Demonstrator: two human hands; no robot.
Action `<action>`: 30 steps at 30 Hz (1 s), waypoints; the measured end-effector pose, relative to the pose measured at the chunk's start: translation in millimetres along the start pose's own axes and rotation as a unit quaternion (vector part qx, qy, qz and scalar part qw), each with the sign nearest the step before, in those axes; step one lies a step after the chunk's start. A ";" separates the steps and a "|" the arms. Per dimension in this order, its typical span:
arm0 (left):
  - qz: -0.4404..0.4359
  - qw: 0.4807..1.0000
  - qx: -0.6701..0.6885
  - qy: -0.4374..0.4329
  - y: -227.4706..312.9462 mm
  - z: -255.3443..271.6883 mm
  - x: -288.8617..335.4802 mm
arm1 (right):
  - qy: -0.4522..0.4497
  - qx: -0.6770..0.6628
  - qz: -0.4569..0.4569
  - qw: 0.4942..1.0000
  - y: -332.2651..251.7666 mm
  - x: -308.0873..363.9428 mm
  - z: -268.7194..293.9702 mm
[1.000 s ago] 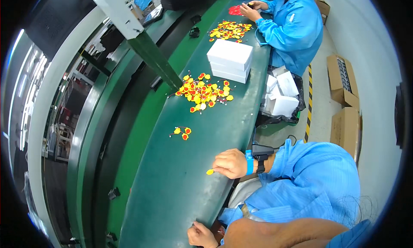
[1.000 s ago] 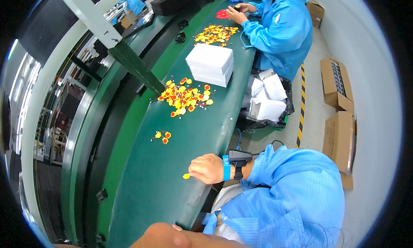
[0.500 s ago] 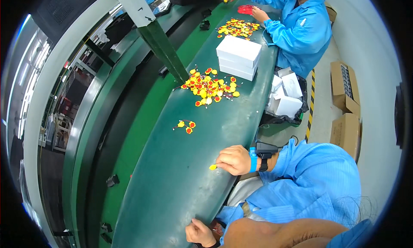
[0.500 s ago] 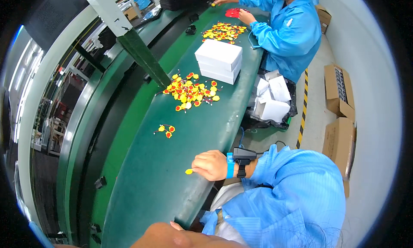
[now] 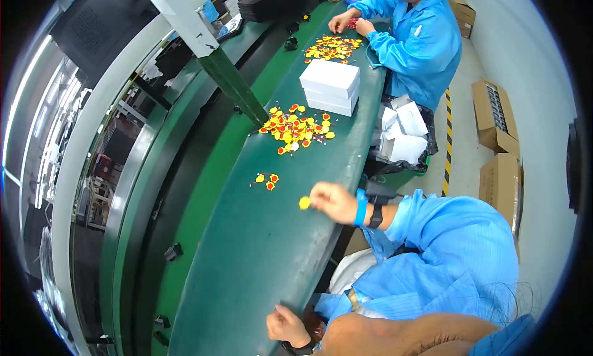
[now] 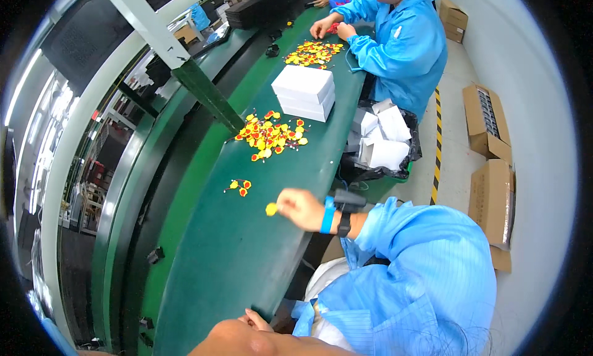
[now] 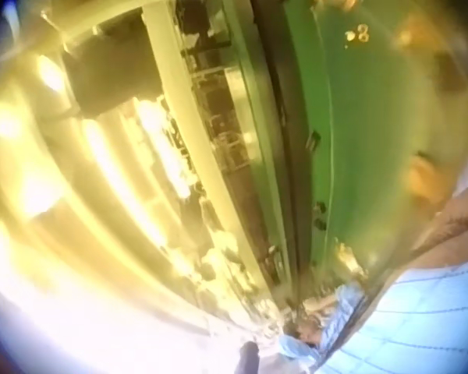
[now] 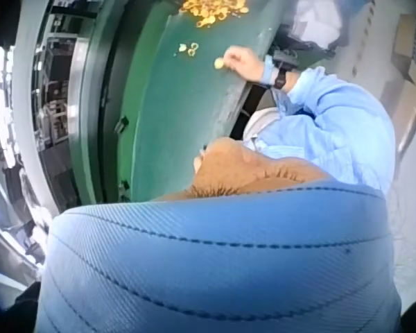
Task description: Assembling small yellow and red plastic components onto black housings on a factory assembly line.
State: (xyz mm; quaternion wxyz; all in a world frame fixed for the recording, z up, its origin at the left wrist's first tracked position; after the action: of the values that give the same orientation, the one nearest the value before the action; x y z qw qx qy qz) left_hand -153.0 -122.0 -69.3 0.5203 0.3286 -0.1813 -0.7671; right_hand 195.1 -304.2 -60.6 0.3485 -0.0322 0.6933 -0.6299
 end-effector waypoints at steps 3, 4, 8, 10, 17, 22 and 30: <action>0.001 0.999 0.007 -0.032 -0.3 -2.1 -0.3 | 0.117 0.139 0.096 0.979 -1.6 -31.8 72.6; 0.005 0.999 0.005 -0.036 -2.0 -3.0 -0.4 | 0.152 0.143 0.063 0.976 21.2 -39.7 101.1; -0.024 0.999 -0.021 -0.032 9.7 -1.7 -0.7 | 0.190 0.148 -0.119 0.963 75.7 -67.5 175.9; -0.023 0.999 -0.007 -0.023 2.6 -1.4 -1.0 | 0.210 0.092 -0.123 0.966 79.2 -84.0 175.4; -0.021 1.000 -0.005 -0.020 7.3 1.4 -1.5 | 0.086 0.066 -0.161 0.981 97.9 -122.2 125.0; -0.052 0.999 -0.001 -0.014 15.7 2.3 -0.9 | 0.011 0.182 -0.111 0.977 67.1 -145.1 103.7; -0.052 0.999 0.008 0.003 11.2 2.1 1.5 | -0.107 0.388 0.112 0.909 56.7 -227.2 91.4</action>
State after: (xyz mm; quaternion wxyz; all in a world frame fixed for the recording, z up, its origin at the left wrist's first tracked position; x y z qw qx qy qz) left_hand -147.2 -127.9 -61.3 0.4779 0.3437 -0.1683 -0.7907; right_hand 436.8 -260.5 -7.6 0.4735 0.1159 0.3518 -0.7991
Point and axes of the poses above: each hand's wrist, its own x-axis away from the middle knuckle, its own z-axis out of the back of the hand, y = z × x, the point moved 9 cm from there along -x, towards the middle knuckle, and after that the axes turned 15 degrees about z, right-handed, at the moved point
